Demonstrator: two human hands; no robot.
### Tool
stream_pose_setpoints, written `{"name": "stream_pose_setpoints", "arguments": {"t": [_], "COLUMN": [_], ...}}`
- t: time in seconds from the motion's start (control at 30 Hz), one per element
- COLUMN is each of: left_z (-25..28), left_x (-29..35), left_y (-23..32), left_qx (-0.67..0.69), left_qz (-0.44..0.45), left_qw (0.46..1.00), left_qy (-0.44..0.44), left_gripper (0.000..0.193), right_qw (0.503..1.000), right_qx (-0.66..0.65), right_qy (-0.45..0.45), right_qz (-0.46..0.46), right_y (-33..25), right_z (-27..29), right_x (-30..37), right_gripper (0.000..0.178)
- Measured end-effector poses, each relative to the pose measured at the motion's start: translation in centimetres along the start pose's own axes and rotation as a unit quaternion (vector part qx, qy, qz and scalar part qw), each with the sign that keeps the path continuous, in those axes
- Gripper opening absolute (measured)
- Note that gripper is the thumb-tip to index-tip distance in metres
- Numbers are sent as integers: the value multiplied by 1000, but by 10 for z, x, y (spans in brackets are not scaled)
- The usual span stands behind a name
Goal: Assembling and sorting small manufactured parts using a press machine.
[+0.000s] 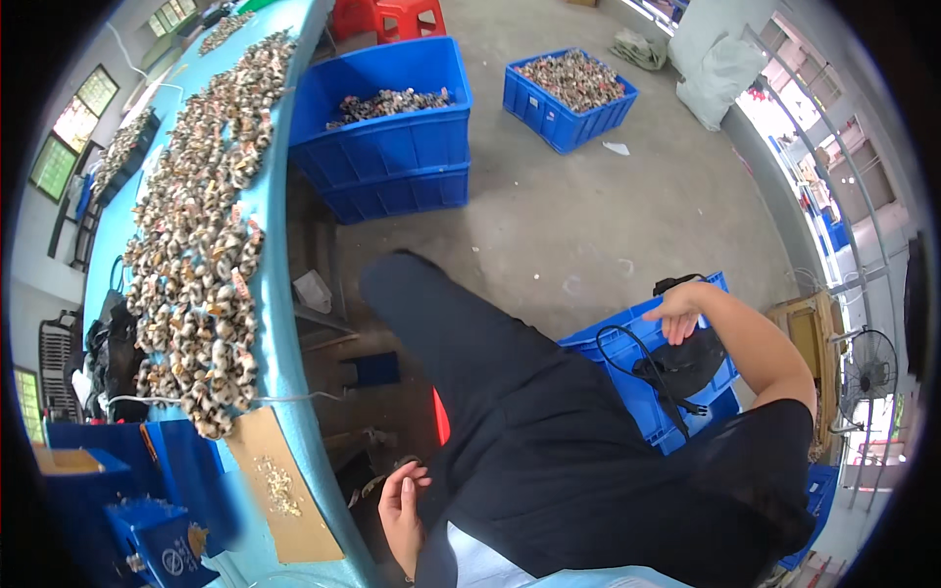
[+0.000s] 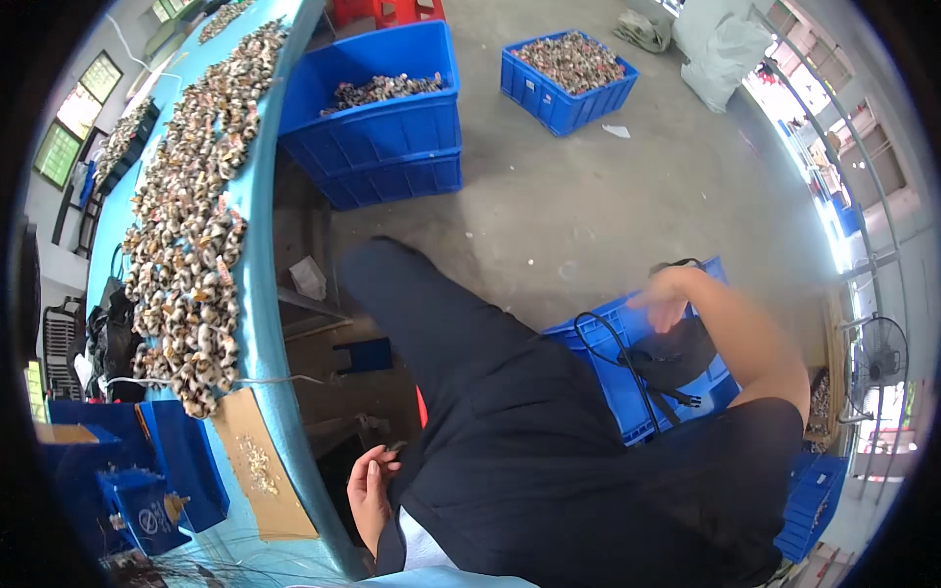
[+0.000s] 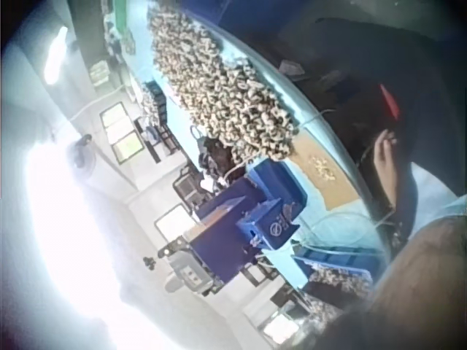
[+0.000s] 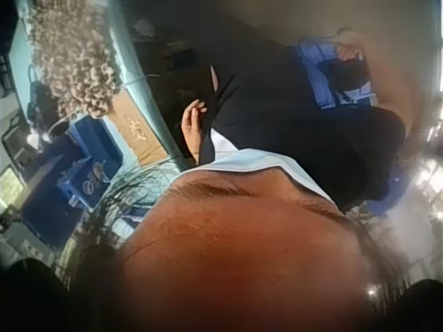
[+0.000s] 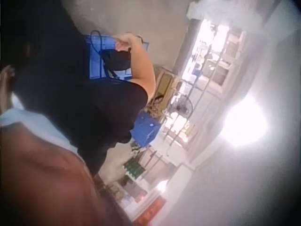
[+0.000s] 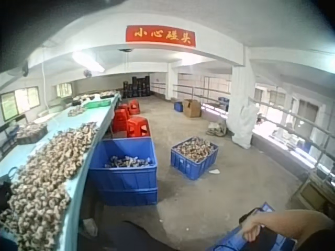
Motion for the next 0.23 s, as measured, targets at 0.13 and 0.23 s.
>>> {"name": "stream_pose_setpoints", "arguments": {"t": [0.13, 0.23], "left_z": [-14, -31], "left_x": [-23, -60], "left_y": [7, 3], "left_qx": [-22, -10], "left_qz": [19, 45], "left_qw": [999, 998], "left_qy": [38, 46], "left_gripper": [30, 30], "right_qw": [968, 936], "right_qx": [96, 143], "right_qy": [-110, -115], "right_qz": [-205, -302], "right_y": [-18, -30], "right_z": [-20, -14], "right_x": [5, 22], "right_gripper": [103, 105]}}
Point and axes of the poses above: each hand's wrist, its own x-axis away from the middle knuckle, its own z-axis out of the back of the hand, y = z × x, the point moved 4 cm from there along -x, towards the middle knuckle, and after that the axes turned 10 degrees about -z, right-handed, at the moved point
